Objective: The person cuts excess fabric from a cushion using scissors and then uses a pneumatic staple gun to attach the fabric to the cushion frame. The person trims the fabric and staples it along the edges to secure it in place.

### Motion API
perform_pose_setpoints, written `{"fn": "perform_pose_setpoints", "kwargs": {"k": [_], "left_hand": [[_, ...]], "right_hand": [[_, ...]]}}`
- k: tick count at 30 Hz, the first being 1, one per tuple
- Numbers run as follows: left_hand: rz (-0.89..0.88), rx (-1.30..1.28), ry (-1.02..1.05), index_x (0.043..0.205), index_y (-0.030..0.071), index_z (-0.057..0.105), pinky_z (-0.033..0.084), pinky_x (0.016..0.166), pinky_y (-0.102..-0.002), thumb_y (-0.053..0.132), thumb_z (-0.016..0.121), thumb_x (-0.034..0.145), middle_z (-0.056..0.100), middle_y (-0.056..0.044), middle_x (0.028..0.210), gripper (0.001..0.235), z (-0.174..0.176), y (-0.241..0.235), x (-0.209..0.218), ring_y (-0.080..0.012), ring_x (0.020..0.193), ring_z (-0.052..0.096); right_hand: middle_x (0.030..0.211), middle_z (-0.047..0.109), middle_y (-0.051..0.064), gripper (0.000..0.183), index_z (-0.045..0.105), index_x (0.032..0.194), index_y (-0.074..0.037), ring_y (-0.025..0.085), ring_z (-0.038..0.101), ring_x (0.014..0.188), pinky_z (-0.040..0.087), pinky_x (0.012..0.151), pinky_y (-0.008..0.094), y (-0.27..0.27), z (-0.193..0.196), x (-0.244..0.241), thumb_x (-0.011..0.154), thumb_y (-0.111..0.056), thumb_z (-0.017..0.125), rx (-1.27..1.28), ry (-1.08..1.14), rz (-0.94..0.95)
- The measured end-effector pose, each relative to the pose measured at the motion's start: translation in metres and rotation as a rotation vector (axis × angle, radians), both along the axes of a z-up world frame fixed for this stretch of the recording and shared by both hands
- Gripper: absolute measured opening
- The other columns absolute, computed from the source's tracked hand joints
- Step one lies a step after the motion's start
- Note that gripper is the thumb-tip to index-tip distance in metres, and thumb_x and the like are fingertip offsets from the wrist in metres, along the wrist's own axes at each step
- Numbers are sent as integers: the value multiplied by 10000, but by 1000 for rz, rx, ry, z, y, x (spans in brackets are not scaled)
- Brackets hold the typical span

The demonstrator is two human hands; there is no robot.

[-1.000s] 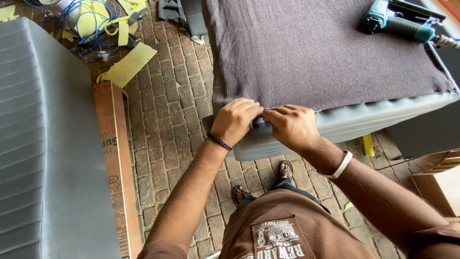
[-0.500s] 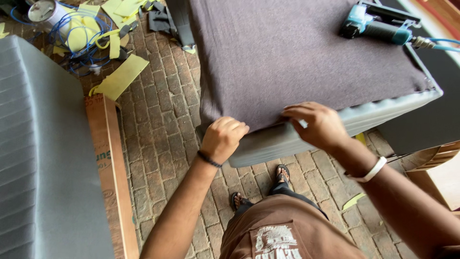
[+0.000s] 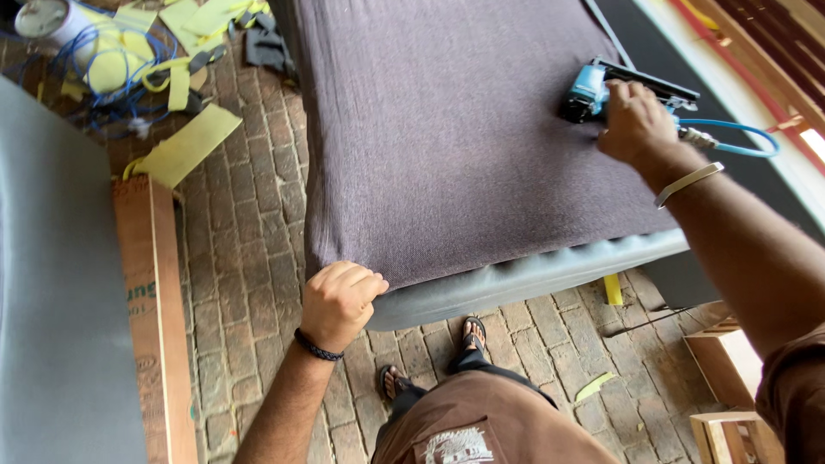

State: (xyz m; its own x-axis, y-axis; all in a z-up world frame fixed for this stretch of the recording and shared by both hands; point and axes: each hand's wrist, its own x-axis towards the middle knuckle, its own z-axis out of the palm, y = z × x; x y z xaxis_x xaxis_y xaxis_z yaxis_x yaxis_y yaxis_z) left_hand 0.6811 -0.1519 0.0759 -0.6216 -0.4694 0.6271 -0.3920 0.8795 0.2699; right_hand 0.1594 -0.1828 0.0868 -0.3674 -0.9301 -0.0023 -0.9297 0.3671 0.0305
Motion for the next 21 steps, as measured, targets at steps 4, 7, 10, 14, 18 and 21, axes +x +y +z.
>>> {"fn": "perform_pose_setpoints", "kwargs": {"k": [4, 7, 10, 14, 18, 21], "left_hand": [[4, -23, -40, 744, 74, 744, 589, 696, -356, 20, 762, 814, 749, -58, 770, 90, 10, 5, -2, -214, 762, 726], [2, 0, -26, 734, 83, 739, 598, 705, -344, 20, 749, 842, 749, -59, 770, 125, -1, 6, 0, -212, 781, 738], [-15, 12, 2, 773, 88, 761, 604, 683, -322, 62, 758, 884, 755, -60, 779, 114, -17, 4, 4, -198, 769, 740], [-21, 25, -27, 786, 118, 785, 607, 666, -303, 37, 748, 938, 767, -45, 773, 177, -30, -1, 2, -166, 742, 741], [-37, -18, -27, 833, 113, 783, 629, 783, -332, 70, 742, 940, 774, -54, 843, 122, -31, 4, 6, -190, 832, 758], [-86, 6, -36, 897, 99, 786, 622, 863, -362, 60, 725, 928, 782, -59, 918, 79, -26, 3, 13, -218, 916, 762]], "right_hand": [[1426, 567, 261, 966, 257, 1651, -111, 422, 574, 1292, 503, 1045, 485, -20, -5, -31, 838, -109, 778, 138, -127, -122], [1387, 576, 322, 1012, 266, 1666, -80, 449, 626, 1215, 574, 936, 492, -21, -16, -58, 850, -273, 832, 138, -51, 39], [1181, 672, 333, 854, 365, 1599, -56, 441, 712, 983, 604, 771, 498, -17, -25, -64, 960, -472, 749, 120, 81, 113], [959, 729, 283, 652, 454, 1511, -9, 371, 761, 741, 634, 600, 450, 12, -1, -28, 1028, -400, 655, 84, -6, 128], [855, 743, 226, 668, 672, 1122, 55, 306, 763, 724, 621, 686, 406, 69, 50, 64, 833, -509, 883, 176, 7, 56], [808, 798, 141, 367, 757, 985, -46, 238, 780, 659, 620, 645, 403, 104, 84, 149, 807, -363, 806, 234, -549, -23]]}}
